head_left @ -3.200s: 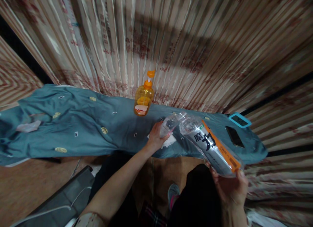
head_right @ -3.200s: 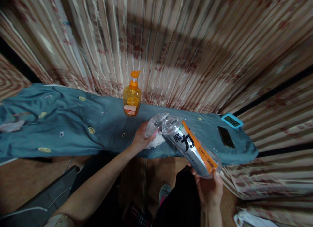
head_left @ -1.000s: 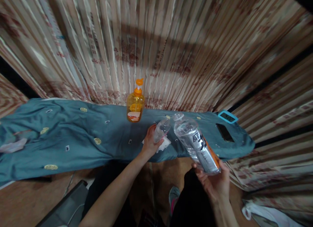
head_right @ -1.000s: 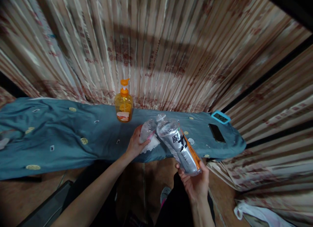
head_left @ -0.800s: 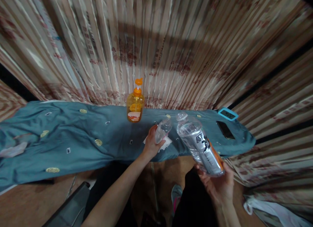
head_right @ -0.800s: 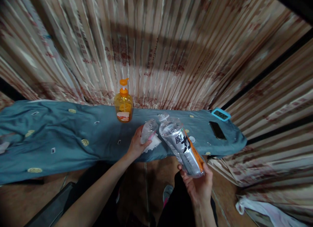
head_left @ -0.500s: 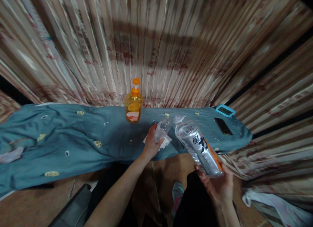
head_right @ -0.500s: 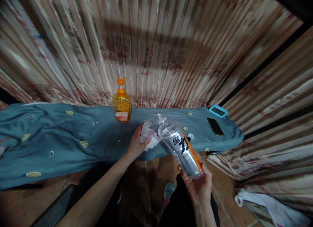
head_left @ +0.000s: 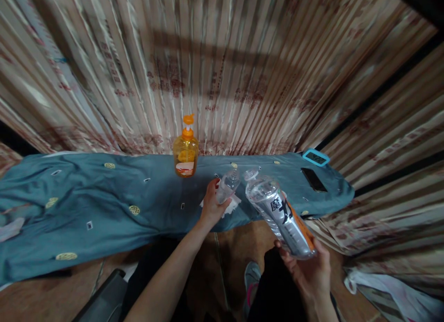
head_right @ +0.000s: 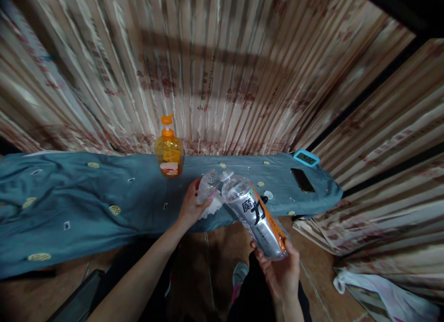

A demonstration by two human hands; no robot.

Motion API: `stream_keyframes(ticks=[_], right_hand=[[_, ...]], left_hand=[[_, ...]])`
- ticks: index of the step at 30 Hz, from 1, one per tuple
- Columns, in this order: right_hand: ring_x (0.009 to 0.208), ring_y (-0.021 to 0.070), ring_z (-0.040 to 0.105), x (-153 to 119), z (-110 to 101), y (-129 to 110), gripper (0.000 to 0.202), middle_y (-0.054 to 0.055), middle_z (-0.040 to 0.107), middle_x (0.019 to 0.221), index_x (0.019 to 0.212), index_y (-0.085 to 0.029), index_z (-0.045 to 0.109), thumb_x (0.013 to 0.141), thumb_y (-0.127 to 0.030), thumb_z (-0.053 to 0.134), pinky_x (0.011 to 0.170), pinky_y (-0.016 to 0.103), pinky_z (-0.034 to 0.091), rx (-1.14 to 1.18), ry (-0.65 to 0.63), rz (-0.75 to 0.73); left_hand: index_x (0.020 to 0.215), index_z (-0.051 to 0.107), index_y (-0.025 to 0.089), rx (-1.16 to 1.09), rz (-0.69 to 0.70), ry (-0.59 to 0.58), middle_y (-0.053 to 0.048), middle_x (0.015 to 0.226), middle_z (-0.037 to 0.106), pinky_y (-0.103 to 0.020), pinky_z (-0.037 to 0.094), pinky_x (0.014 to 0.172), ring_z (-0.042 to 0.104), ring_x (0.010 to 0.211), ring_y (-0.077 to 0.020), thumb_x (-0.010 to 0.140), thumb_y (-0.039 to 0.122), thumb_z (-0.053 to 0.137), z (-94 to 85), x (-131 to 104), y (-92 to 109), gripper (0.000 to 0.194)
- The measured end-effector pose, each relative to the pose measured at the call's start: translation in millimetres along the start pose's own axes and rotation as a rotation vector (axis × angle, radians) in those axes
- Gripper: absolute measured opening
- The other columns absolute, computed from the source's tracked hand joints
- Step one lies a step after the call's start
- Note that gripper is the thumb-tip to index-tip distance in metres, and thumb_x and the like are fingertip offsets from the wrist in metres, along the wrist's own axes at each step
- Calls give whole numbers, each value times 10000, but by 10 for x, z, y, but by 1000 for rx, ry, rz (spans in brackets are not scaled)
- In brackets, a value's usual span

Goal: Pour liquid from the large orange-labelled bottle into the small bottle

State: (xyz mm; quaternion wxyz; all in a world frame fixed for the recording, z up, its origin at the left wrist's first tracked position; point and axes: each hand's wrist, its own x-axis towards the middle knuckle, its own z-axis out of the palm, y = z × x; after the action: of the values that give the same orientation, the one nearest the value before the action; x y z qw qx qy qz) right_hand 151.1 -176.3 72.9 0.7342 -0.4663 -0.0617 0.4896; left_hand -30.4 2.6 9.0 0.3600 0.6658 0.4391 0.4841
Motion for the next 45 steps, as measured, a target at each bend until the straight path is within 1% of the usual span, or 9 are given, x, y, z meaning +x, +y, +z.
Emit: stream_keyframes(ticks=[8, 12, 17, 22, 27, 30, 34, 39, 45], right_hand=[[603, 272, 689, 42, -5, 26, 529, 81, 736, 847, 986, -233, 665, 527, -472, 777, 482, 297, 516, -10, -8, -2], [596, 267, 686, 53, 34, 29, 563, 70, 738, 856, 1021, -244, 665, 517, -464, 783, 467, 288, 513, -15, -15, -10], [600, 263, 690, 68, 68, 29, 506, 72, 739, 845, 978, -234, 680, 535, -458, 780, 484, 290, 526, -19, -20, -13], [605, 271, 693, 98, 73, 37, 484, 73, 743, 850, 944, -234, 680, 525, -454, 785, 478, 298, 530, -19, -2, -16], [617, 261, 695, 106, 59, 25, 515, 78, 740, 859, 1009, -220, 670, 566, -467, 759, 497, 297, 538, -53, -17, -40], [625, 265, 695, 100, 52, 15, 533, 88, 740, 837, 1000, -202, 673, 552, -477, 759, 494, 300, 540, -69, 22, -56], [638, 262, 697, 92, 50, 13, 481, 85, 744, 802, 956, -208, 685, 550, -455, 758, 505, 309, 550, -76, 78, -90], [612, 240, 688, 77, 37, -3, 464, 100, 743, 763, 887, -197, 706, 506, -450, 783, 509, 297, 554, -101, 90, -122], [629, 219, 701, 76, -56, -30, 510, 48, 754, 794, 887, -210, 715, 438, -415, 843, 533, 288, 586, -81, 119, -122]], left_hand=[[1280, 389, 183, -21, 12, -17, -129, 1279, 490, -454, 466, 973, 542, 1124, -261, 644, 193, 728, 15, 28, -21, 721], [1283, 380, 178, -3, 19, -19, -136, 1294, 485, -460, 458, 986, 538, 1143, -262, 650, 193, 724, 19, 26, -29, 720], [1289, 378, 184, 5, 31, -18, -137, 1308, 483, -455, 470, 974, 541, 1152, -262, 662, 195, 713, 25, 24, -48, 711], [1261, 433, 169, 28, 65, -18, -144, 1330, 469, -464, 438, 1027, 491, 1228, -283, 659, 206, 721, 15, 29, -75, 668], [1241, 460, 181, 37, 87, -20, -136, 1348, 449, -469, 419, 1057, 484, 1239, -279, 653, 201, 728, -2, 33, -95, 646], [1237, 467, 190, 37, 75, -37, -127, 1348, 450, -464, 428, 1052, 495, 1229, -272, 668, 211, 723, -17, 30, -80, 625], [1241, 472, 181, 46, 58, -63, -132, 1353, 449, -468, 439, 1038, 482, 1241, -281, 681, 215, 713, -37, 20, -65, 610], [1247, 474, 207, 30, 70, -69, -114, 1353, 448, -460, 444, 1035, 488, 1236, -272, 687, 218, 714, -46, 11, -67, 610], [1239, 490, 199, 14, 59, -73, -113, 1337, 468, -456, 437, 1044, 501, 1220, -270, 677, 203, 723, -57, 18, -32, 608]])
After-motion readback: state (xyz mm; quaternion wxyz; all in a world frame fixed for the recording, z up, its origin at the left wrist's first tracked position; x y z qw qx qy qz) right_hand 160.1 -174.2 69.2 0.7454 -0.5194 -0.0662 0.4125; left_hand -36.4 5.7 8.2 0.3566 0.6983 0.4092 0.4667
